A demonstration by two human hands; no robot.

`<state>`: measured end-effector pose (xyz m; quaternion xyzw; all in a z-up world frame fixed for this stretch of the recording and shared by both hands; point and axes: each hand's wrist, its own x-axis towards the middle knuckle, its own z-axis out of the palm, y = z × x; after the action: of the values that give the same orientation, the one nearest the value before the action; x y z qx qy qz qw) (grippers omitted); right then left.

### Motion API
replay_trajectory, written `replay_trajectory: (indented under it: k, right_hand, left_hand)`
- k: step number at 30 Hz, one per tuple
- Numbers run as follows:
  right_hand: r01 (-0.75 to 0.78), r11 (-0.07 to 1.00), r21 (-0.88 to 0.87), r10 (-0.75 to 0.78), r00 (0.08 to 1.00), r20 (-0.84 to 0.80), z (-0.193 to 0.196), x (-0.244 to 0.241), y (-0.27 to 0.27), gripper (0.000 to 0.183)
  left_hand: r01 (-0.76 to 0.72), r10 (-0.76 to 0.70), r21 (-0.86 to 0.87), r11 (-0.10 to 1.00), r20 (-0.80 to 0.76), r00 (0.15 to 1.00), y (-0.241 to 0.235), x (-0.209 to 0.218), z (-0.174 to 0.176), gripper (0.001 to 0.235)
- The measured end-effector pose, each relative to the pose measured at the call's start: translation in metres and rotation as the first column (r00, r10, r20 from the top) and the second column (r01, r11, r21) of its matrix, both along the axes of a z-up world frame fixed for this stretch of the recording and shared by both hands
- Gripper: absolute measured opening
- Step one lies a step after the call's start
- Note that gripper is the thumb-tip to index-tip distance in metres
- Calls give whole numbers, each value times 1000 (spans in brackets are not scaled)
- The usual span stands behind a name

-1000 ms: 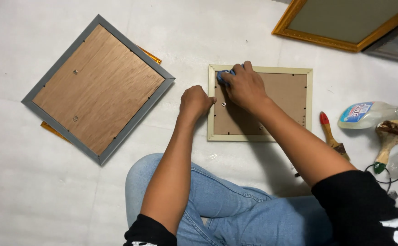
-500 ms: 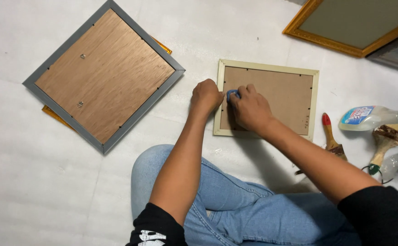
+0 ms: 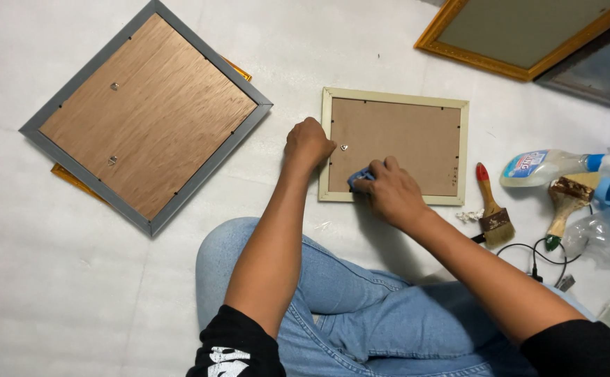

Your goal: Assembling and cleaning picture frames by inserting backboards, securing tabs, and wiping the glass

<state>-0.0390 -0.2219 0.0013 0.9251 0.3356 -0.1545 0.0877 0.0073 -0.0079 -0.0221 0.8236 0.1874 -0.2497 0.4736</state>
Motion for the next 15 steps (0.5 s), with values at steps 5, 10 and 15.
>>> replay_trajectory:
  k: [5,10,15]
  right_hand:
    - [164,980,-116,-151,982,111,-2,19,-18,25]
    - [62,995,81,-63,998,20,-4,-20,31,31]
    - [194,980,53,-197,977,74,-8,-5,-19,27]
  left_hand:
    - [-8,9,-3,1000,7,1000,-4,3,-4,40]
    - [33,-33,25,999,2,999,-1,4,-2,50]
    - [5,-5,25,1000,2,1000,-3,0,0,49]
